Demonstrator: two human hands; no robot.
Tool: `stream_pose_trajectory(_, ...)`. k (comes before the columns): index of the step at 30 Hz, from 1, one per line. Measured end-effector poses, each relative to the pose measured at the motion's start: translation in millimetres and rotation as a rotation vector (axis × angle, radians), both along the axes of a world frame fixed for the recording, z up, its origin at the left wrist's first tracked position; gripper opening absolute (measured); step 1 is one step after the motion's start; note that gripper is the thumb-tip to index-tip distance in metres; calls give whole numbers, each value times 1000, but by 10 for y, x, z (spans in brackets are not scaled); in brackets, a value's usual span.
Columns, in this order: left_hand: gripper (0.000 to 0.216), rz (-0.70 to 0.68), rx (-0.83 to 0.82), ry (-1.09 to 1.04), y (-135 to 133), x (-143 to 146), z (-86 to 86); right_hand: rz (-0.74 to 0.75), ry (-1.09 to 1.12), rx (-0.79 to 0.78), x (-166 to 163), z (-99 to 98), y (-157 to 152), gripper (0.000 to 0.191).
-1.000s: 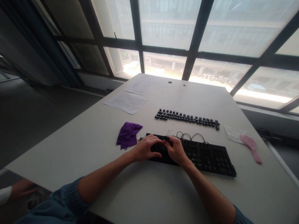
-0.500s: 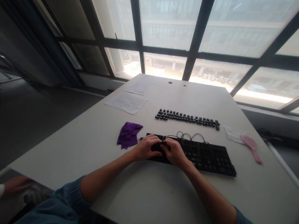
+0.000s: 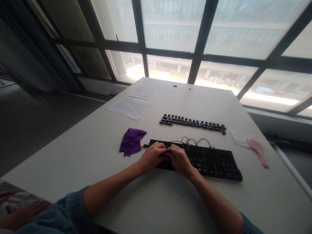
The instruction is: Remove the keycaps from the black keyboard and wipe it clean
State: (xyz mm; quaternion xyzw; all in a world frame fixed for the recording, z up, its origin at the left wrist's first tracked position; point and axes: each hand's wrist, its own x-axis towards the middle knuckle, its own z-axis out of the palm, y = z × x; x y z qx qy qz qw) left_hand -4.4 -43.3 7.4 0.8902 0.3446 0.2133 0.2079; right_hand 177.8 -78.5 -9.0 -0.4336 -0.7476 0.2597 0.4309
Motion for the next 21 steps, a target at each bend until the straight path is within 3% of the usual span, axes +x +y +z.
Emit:
stream_pose_trajectory(11,11,-22,147,99,-103,51,-68,-9,132,49,3,-8,25,24)
stream_pose_trajectory(15,5,6,99,15,-101,38,-52,-88,160,62,3,32,25,21)
stream_pose_trajectory(21,20,-10,-42,-119,-76,2,-7,-119,172,44,12,77,28,18)
